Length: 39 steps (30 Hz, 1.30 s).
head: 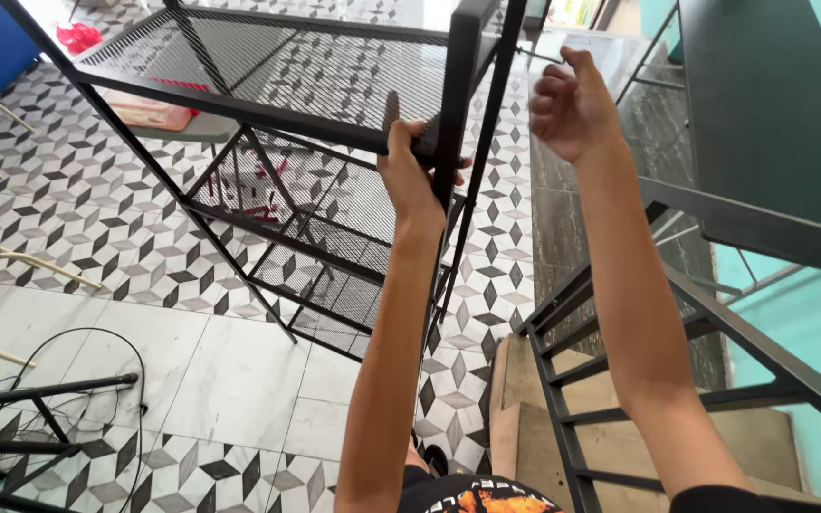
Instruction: The person assembles a black metal mesh shelving unit by hand-tightening fasteners at the frame joints. They move around the unit to access different corners, repeatedly turning fasteners until the frame is secured.
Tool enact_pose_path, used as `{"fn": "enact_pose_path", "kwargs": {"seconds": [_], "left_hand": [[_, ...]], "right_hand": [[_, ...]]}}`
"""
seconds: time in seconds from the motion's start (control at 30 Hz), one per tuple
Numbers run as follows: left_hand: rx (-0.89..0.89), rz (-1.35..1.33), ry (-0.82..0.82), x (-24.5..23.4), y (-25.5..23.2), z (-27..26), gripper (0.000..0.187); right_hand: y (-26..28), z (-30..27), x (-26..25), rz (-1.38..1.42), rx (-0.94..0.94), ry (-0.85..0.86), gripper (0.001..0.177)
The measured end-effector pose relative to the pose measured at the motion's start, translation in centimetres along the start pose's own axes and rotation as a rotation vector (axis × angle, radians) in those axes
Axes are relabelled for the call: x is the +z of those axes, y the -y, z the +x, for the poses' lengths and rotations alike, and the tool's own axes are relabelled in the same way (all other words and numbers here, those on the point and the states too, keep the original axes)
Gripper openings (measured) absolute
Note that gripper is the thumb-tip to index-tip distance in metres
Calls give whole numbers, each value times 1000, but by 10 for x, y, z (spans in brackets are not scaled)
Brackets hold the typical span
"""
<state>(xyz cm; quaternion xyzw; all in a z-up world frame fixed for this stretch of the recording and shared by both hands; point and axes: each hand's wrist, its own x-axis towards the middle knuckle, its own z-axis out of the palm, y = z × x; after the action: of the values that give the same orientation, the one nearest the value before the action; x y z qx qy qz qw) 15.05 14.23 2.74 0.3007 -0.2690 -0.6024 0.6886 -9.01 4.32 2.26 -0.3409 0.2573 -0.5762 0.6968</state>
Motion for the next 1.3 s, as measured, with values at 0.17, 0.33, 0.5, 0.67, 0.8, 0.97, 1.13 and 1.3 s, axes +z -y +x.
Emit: {"fn": "enact_pose_path", "kwargs": {"seconds": [0.17,0.33,0.5,0.67,0.8,0.97,1.13,1.3], "left_hand": [[16,-11,22,-1,-3,-1,35],[-25,-14,-11,1,-4,-1,34],[3,-28,-16,4,-4,0,32],[23,59,-25,5,-4,-1,36],[25,65,-12,4,-1,1,34],[16,18,-19,3,-4,5,34],[26,58,-29,5,-2,2,34],[32,-17,-21,4,1,3,32]], "right_hand": [[15,8,-12,-87,20,12,32],[18,2,-7,-360,-65,-76,26],[18,-2,-1,-704,-217,-31,17],[18,-5,-10,-1318,-567,-1,15],[4,2,-20,-1903,-1079,-229,14],[-21,4,-17,-1452,-974,-301,12],[-21,-6,-6,-904,-714,-307,18],[-11,-13,4,-624,-545,-299,26]]}}
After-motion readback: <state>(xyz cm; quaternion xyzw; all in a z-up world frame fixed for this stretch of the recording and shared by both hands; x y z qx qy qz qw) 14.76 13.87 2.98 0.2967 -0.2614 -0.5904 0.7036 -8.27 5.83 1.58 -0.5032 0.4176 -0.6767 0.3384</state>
